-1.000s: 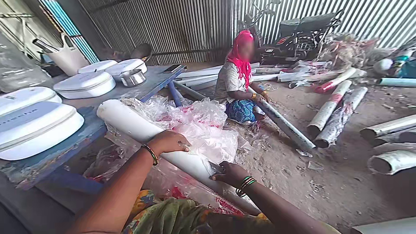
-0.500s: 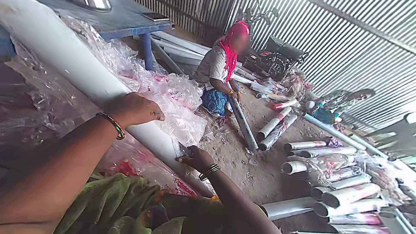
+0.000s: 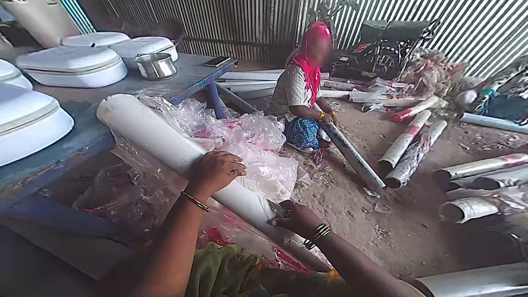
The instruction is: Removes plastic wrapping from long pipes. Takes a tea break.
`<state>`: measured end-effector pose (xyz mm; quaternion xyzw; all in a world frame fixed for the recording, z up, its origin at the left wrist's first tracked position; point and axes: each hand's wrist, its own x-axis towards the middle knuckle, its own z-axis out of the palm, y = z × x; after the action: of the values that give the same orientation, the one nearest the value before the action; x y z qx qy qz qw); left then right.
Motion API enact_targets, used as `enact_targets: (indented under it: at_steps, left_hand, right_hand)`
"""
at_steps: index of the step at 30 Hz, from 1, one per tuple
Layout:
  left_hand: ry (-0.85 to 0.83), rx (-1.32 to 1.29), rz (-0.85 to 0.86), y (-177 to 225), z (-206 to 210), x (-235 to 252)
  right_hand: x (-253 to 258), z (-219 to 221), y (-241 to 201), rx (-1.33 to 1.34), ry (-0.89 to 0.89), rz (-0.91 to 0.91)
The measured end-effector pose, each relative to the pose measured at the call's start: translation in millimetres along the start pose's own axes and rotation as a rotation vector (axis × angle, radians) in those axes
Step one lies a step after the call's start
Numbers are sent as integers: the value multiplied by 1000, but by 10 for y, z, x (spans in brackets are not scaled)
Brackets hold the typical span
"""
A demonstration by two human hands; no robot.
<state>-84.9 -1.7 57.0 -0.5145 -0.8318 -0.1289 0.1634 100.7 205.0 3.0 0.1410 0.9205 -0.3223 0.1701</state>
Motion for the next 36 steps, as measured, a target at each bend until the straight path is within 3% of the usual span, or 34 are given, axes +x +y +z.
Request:
enact_targets:
  at_steps: [36]
  left_hand:
    - [85, -67, 6, -37, 97, -47]
  right_hand:
    - [-63, 32, 31, 128, 84, -37]
